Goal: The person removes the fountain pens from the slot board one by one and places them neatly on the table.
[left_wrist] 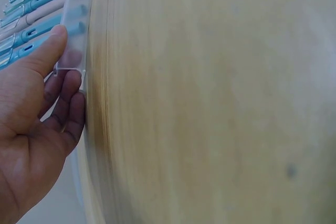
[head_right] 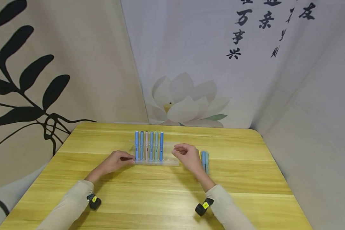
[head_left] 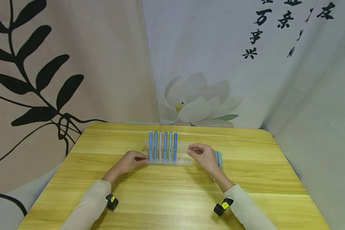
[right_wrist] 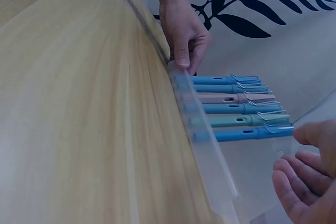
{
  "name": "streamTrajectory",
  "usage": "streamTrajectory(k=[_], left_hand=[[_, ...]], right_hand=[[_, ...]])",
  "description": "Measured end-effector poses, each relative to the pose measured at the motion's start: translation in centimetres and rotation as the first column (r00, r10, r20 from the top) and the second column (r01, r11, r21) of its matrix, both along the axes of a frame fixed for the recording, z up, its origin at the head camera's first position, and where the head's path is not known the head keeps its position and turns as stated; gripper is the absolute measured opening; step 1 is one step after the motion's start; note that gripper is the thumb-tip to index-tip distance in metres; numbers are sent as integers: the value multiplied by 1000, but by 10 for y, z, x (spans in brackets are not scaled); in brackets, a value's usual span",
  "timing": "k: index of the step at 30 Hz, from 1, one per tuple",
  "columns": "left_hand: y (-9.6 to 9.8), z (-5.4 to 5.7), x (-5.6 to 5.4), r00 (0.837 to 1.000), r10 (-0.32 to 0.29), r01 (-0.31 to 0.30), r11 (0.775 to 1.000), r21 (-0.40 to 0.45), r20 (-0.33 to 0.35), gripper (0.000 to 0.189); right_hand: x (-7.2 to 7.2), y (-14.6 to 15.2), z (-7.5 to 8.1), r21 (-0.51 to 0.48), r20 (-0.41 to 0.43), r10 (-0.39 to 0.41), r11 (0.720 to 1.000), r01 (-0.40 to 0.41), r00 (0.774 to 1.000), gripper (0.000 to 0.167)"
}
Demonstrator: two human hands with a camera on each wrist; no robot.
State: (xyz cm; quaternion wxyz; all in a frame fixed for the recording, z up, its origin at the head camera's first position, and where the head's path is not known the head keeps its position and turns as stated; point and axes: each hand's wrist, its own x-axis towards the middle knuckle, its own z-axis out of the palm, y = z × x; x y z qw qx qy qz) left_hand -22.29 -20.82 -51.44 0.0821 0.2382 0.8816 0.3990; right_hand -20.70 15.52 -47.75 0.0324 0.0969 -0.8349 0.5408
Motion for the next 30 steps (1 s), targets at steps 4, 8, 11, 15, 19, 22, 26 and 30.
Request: streamTrajectory(k=[4, 8, 11, 15, 19, 22, 26, 30], left_hand=[[0, 1, 1, 1000, -2, 2, 1000, 2, -2, 34], [-1, 0, 1, 1000, -6, 6, 1000, 11, -1, 33], [0, 0, 0, 1000, -7, 7, 1000, 11, 5, 33], [0, 0, 0, 1000, -6, 6, 1000, 2, 2, 33], [-1, -1, 0, 1000, -3, 3, 1000, -3, -4, 33], [0, -1, 0, 1000, -1, 1, 1000, -6, -5, 33], [0, -2, 0, 1000, 1, -1, 1000, -7, -11, 32], [0, -2, -1, 1000, 2, -3, 1000, -9, -17, 31]], right_hand=[[-3, -10, -4, -15, 17, -4, 1000, 4, 1000, 22], [-6, -18, -7, -20, 18, -11, 1000, 12, 1000, 23], [-9, -24, -11, -21, 19, -16, 1000, 17, 1000, 25], [-14, -30, -18, -34, 26, -17, 999, 17, 1000, 27], [-18, -36, -22, -37, 4, -16, 999, 16, 1000, 27], [-20, -40, -24, -37, 2, -17, 999, 17, 1000, 26], [-22, -44, -26, -34, 13, -18, 999, 18, 1000, 27], [-23, -49, -27, -36, 17, -10, 999, 11, 1000, 29]])
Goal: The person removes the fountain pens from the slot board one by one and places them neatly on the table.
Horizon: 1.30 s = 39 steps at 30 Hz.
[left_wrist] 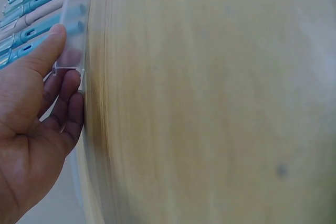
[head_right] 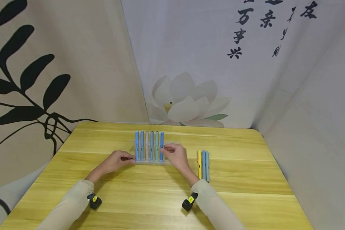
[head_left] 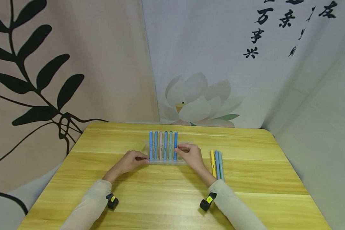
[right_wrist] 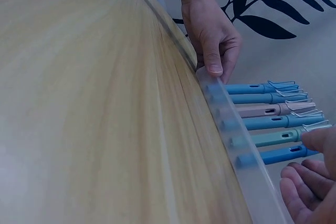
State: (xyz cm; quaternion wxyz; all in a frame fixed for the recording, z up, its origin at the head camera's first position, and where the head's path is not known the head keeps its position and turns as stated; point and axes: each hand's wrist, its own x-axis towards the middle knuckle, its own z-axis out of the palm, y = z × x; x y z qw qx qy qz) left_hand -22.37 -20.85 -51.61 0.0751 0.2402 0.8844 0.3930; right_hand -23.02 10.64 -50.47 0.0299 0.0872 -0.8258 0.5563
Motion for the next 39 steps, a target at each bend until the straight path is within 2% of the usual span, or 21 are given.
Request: streamTrajectory(k=[11, 32, 39], left_hand=[[0, 1, 0, 999, 17, -17, 1000, -1, 41, 32], [3, 4, 1, 998, 31, -31, 999, -16, 55, 31], [3, 2, 1, 998, 28, -27, 1000, -9, 59, 31]], right_hand=[[-2, -9, 0, 9, -24, -4, 1000, 4, 1000, 25], [-2, -8, 2, 25, -37, -22, 999, 22, 999, 24], [-3, -5, 4, -5, -42, -25, 1000, 25, 999, 25]])
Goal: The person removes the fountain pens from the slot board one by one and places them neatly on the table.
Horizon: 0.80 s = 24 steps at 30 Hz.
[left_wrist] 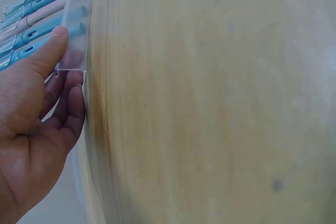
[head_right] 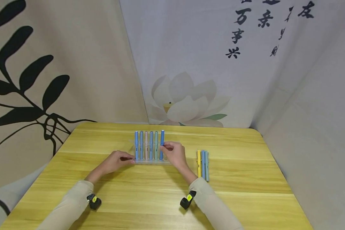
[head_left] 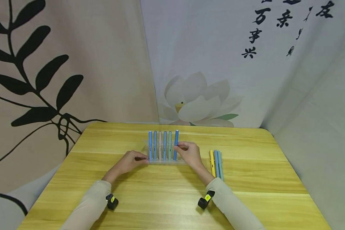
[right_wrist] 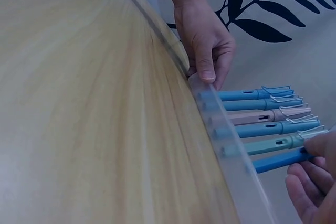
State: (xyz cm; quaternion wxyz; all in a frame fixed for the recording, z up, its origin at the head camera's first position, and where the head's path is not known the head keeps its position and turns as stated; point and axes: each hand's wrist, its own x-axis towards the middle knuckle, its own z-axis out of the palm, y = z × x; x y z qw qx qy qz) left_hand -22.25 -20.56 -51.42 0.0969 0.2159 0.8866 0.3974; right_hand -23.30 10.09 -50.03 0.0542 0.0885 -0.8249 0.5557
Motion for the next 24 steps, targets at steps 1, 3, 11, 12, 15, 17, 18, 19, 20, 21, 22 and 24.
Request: streamTrajectory(k=[1, 3, 11, 12, 15, 17, 18, 19, 20, 21, 22, 24], left_hand=[[0, 0, 0, 1000, -1, 1, 1000, 2, -1, 31], [0, 0, 0, 1000, -2, 2, 1000, 6, -4, 31], [0, 0, 1, 1000, 0, 0, 1000, 12, 3, 31], [0, 0, 0, 1000, 1, -1, 1000, 12, 5, 31], [0, 0, 1, 1000, 3, -3, 1000, 11, 1, 31], [-1, 0, 0, 1000, 4, -4, 1000, 8, -2, 31], [-1, 0, 1, 1000, 3, -3, 1000, 7, -7, 31], [-1, 0, 1, 1000, 0, 0, 1000, 6, -13, 32], [-1, 0, 1, 1000, -2, 2, 1000, 4, -18, 32], [0, -1, 1, 1000, 3, -3, 1000, 4, -14, 32], [0, -1, 1, 1000, 1, -1, 1000, 6, -17, 32], [0, 0, 1, 1000, -3, 3, 1000, 9, -24, 32]], right_hand=[[0, 0, 1, -1, 3, -3, 1000, 3, 1000, 25], [1, 1, 4, -7, 5, -6, 1000, 6, 1000, 25], [6, 4, 16, -26, 4, -12, 1000, 12, 1000, 28], [6, 5, 18, -26, 2, -11, 1000, 11, 1000, 28], [9, 8, 21, -25, -9, -11, 1000, 10, 1000, 28], [10, 10, 23, -25, -16, -11, 1000, 10, 1000, 28], [11, 11, 24, -25, -19, -11, 1000, 11, 1000, 28], [11, 12, 25, -25, -20, -12, 1000, 11, 1000, 27], [12, 13, 27, -28, -21, -12, 1000, 11, 1000, 27], [13, 14, 28, -28, -21, -12, 1000, 11, 1000, 27], [14, 15, 29, -27, -22, -13, 1000, 12, 1000, 27], [15, 17, 31, -22, -26, -15, 1000, 14, 1000, 26]])
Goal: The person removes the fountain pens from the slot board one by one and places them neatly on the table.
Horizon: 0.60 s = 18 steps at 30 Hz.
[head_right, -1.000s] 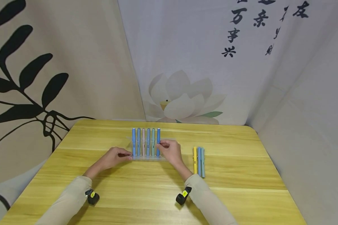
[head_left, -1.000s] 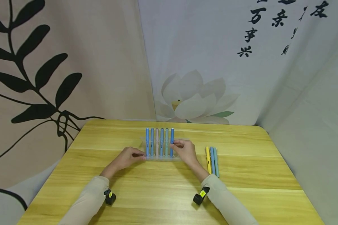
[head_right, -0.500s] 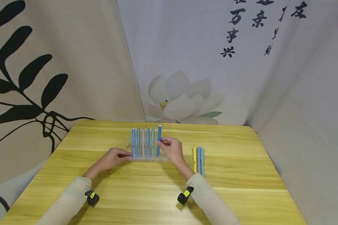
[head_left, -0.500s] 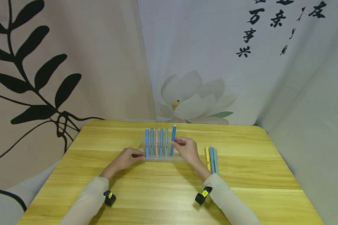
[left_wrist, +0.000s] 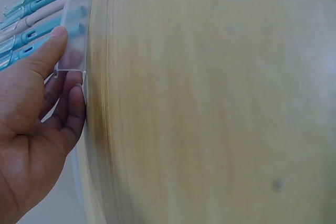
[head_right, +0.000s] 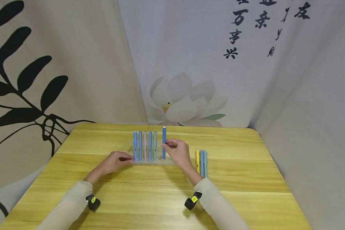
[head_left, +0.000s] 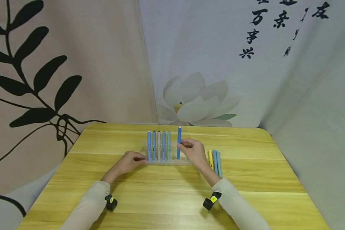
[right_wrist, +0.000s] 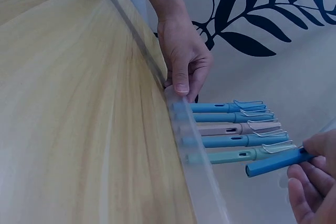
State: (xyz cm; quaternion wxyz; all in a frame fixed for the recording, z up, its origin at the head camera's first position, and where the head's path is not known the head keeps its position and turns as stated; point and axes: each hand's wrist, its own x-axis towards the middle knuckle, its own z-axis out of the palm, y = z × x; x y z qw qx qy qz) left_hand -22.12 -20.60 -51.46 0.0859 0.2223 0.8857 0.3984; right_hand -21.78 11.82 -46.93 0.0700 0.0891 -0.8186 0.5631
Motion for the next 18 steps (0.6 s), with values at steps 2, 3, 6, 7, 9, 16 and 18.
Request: streamTrajectory(k=[2, 3, 6, 7, 9, 16, 18], left_hand=[[0, 0, 0, 1000, -5, 5, 1000, 2, -8, 33], [0, 1, 0, 1000, -3, 3, 1000, 3, -5, 32], [0, 1, 0, 1000, 1, -1, 1000, -3, 1, 32], [0, 1, 0, 1000, 3, -3, 1000, -6, 5, 32], [0, 1, 0, 1000, 8, -8, 1000, -10, 12, 31], [-1, -1, -1, 1000, 1, -1, 1000, -4, 10, 32], [-1, -2, -1, 1000, 4, -4, 1000, -3, 16, 33]], right_hand=[[1, 2, 2, 10, -6, -6, 1000, 6, 1000, 26], [1, 3, 3, 19, -10, -9, 1000, 10, 1000, 26], [3, 7, 7, 34, -20, -16, 999, 16, 1000, 25], [3, 9, 8, 36, -22, -16, 999, 17, 1000, 25], [4, 11, 10, 36, -26, -17, 999, 17, 1000, 25], [8, 22, 12, 37, -40, -28, 999, 30, 999, 27], [8, 26, 11, 40, -43, -36, 998, 37, 998, 26]])
